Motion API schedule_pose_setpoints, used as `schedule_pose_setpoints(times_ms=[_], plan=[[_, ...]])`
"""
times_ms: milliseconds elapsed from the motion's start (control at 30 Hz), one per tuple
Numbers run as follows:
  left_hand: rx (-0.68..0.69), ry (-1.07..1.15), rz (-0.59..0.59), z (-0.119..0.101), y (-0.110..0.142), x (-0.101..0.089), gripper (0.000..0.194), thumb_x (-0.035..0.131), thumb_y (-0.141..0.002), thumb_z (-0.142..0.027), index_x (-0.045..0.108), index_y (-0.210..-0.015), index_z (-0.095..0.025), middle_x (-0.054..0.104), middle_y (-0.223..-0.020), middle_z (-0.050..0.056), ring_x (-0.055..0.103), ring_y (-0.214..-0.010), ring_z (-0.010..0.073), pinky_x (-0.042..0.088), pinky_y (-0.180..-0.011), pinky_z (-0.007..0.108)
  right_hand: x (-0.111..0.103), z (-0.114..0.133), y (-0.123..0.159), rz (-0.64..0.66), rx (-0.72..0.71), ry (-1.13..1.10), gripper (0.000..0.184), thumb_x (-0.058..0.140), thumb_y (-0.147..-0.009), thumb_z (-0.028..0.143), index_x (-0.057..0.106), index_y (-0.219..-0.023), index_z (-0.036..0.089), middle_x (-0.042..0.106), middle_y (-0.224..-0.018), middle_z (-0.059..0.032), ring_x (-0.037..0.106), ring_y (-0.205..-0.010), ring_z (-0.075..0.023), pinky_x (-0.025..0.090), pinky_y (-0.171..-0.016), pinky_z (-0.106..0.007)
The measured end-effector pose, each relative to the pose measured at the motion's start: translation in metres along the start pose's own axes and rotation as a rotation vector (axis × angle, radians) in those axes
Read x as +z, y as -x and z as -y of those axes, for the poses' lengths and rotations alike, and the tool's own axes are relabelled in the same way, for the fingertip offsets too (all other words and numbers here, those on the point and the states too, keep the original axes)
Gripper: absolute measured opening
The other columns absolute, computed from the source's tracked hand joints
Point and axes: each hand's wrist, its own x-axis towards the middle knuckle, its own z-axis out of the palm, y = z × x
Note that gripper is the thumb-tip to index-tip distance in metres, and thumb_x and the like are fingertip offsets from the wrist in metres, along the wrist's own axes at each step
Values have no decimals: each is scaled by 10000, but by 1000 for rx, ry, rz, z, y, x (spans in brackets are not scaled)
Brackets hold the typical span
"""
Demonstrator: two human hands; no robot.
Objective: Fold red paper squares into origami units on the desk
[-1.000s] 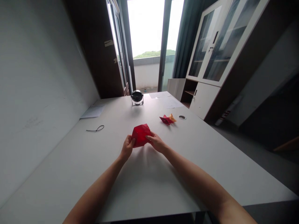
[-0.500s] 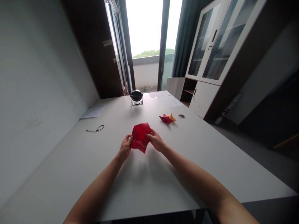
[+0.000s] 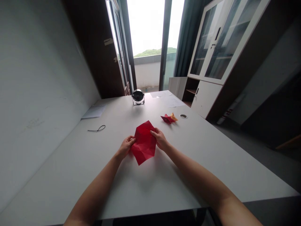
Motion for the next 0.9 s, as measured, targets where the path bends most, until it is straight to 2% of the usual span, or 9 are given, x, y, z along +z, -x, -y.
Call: schedule_pose_setpoints(times_ms=[67, 167, 233, 367, 500, 600, 800, 900], plan=[[9, -50, 28, -5, 5, 3, 458, 814, -697, -494, 618, -925, -149, 711, -903, 69, 672, -752, 176, 520, -665, 261, 0, -1, 1, 17, 11, 7, 365, 809, -725, 430, 622, -950, 212, 718, -946, -19, 680, -812, -183, 563, -763, -324], [10, -48, 107, -12, 13, 10, 540, 801, -729, -455, 621, -1133, -144, 703, -1094, 138, 682, -965, 270, 554, -785, 343, 2, -3, 2, 62, 52, 6, 377, 819, -714, 432, 623, -948, 211, 717, -919, -17, 675, -777, -181, 562, -724, -319], [5, -49, 139, -15, 16, 15, 579, 804, -735, -430, 614, -1196, -136, 699, -1115, 161, 677, -987, 296, 556, -816, 378, 5, -5, 4, 93, 80, 7, 378, 825, -707, 435, 625, -933, 208, 716, -900, -20, 670, -757, -182, 559, -696, -316], [13, -41, 119, -14, 15, 16, 517, 827, -709, -391, 646, -1117, -130, 716, -1056, 140, 686, -898, 273, 558, -798, 376, 9, -2, 8, 126, 99, 25, 359, 826, -709, 421, 627, -911, 201, 713, -890, -20, 659, -745, -175, 543, -674, -297], [-21, -15, 115, -9, 10, 10, 481, 833, -693, -362, 653, -1079, -138, 719, -1018, 117, 688, -841, 244, 553, -752, 347, 12, 3, 12, 208, 128, 27, 322, 786, -749, 374, 647, -974, 190, 717, -931, -26, 660, -802, -177, 528, -710, -287], [-7, 16, 92, -7, 8, 6, 437, 830, -681, -328, 658, -1034, -136, 720, -952, 93, 675, -783, 208, 544, -720, 313, 14, 1, 14, 227, 164, 17, 319, 767, -745, 333, 659, -1010, 193, 715, -891, -12, 646, -763, -164, 505, -673, -268], [-18, 39, 110, -8, 10, 7, 580, 810, -698, -298, 595, -1220, -164, 705, -1073, 127, 684, -851, 243, 556, -715, 322, 11, -6, 11, 202, 203, -30, 311, 738, -762, 311, 655, -1046, 214, 691, -826, 2, 611, -665, -142, 476, -587, -240], [-3, 72, 78, -5, 7, 6, 599, 822, -687, -289, 586, -1223, -158, 707, -1076, 126, 687, -849, 242, 554, -722, 320, 8, -4, 10, 235, 186, -41, 303, 740, -768, 311, 650, -1037, 206, 671, -807, 6, 588, -638, -123, 458, -557, -217]])
